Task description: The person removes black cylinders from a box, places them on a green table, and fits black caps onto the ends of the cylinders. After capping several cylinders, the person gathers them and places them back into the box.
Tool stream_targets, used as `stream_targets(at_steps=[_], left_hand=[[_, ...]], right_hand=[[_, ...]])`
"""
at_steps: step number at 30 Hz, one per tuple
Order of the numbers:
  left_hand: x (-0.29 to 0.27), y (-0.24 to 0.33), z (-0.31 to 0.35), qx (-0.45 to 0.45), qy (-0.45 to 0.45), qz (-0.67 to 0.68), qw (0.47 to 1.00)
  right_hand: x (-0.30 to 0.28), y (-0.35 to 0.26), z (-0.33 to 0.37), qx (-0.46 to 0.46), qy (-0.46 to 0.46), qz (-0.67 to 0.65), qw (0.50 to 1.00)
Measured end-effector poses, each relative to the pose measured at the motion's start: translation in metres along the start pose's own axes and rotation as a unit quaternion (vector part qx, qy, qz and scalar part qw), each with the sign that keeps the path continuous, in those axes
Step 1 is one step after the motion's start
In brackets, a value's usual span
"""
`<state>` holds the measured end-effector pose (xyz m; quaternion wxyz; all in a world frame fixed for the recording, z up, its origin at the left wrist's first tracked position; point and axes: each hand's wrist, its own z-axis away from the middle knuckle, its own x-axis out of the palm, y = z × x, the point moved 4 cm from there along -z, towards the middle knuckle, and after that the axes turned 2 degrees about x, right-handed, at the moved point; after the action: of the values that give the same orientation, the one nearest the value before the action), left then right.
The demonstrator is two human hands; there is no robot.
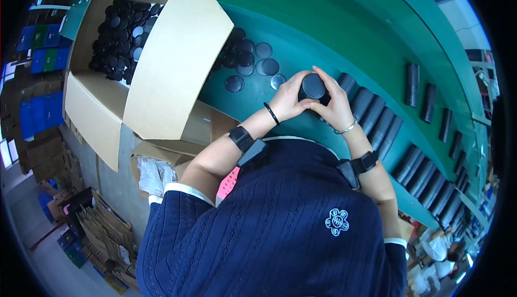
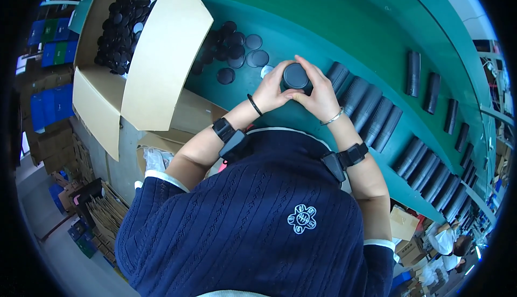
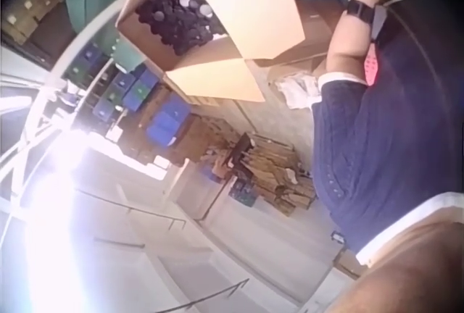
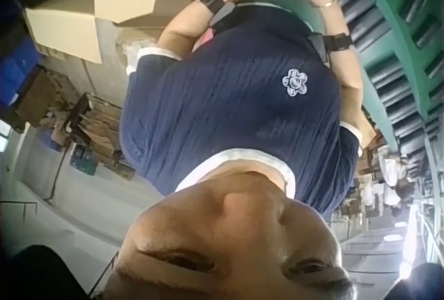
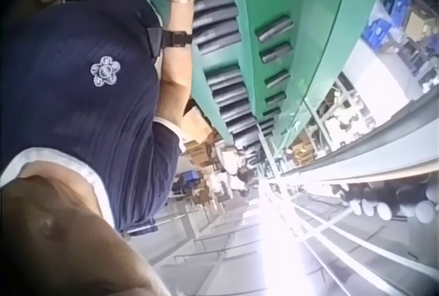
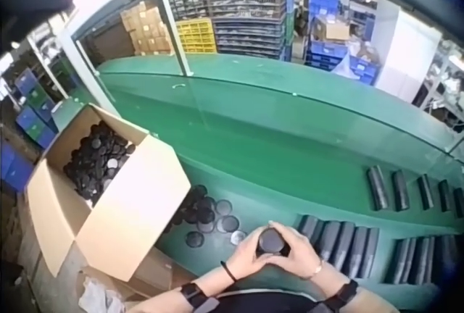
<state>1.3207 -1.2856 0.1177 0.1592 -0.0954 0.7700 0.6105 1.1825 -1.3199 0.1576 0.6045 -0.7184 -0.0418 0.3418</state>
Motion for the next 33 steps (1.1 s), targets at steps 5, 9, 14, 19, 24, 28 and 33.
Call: stream_targets(at_steps=[5, 9, 14, 19, 24, 28, 33], left_hand=[[0.005, 0.005, 0.001, 0.004, 0.026, -0.018, 0.999], [0.016, 0.006, 0.007, -0.037, 0.076, -0.048, 0.995], [0.004, 0.002, 0.006, -0.012, 0.066, -0.047, 0.997], [-0.005, -0.001, 0.000, 0.031, -0.080, -0.021, 0.996], [0.002, 0.002, -0.003, 0.027, -0.086, 0.041, 0.995], [0.008, 0.001, -0.001, 0.001, -0.058, 0.004, 0.998], [0.001, 0.005, 0.002, -0.028, -0.003, -0.013, 1.000]], right_hand=[[0.001, 0.001, 0.006, 0.003, 0.025, -0.033, 0.999], [0.005, 0.003, 0.008, -0.016, 0.050, 0.050, 0.997], [-0.002, 0.008, -0.004, 0.006, -0.021, -0.094, 0.995], [-0.015, 0.005, 0.006, -0.042, -0.032, 0.062, 0.997], [-0.007, 0.003, 0.014, 0.008, -0.019, -0.018, 1.000], [-0.003, 0.006, 0.015, -0.043, 0.015, 0.049, 0.998], [-0.002, 0.002, 0.008, -0.028, 0.000, 0.041, 0.999]])
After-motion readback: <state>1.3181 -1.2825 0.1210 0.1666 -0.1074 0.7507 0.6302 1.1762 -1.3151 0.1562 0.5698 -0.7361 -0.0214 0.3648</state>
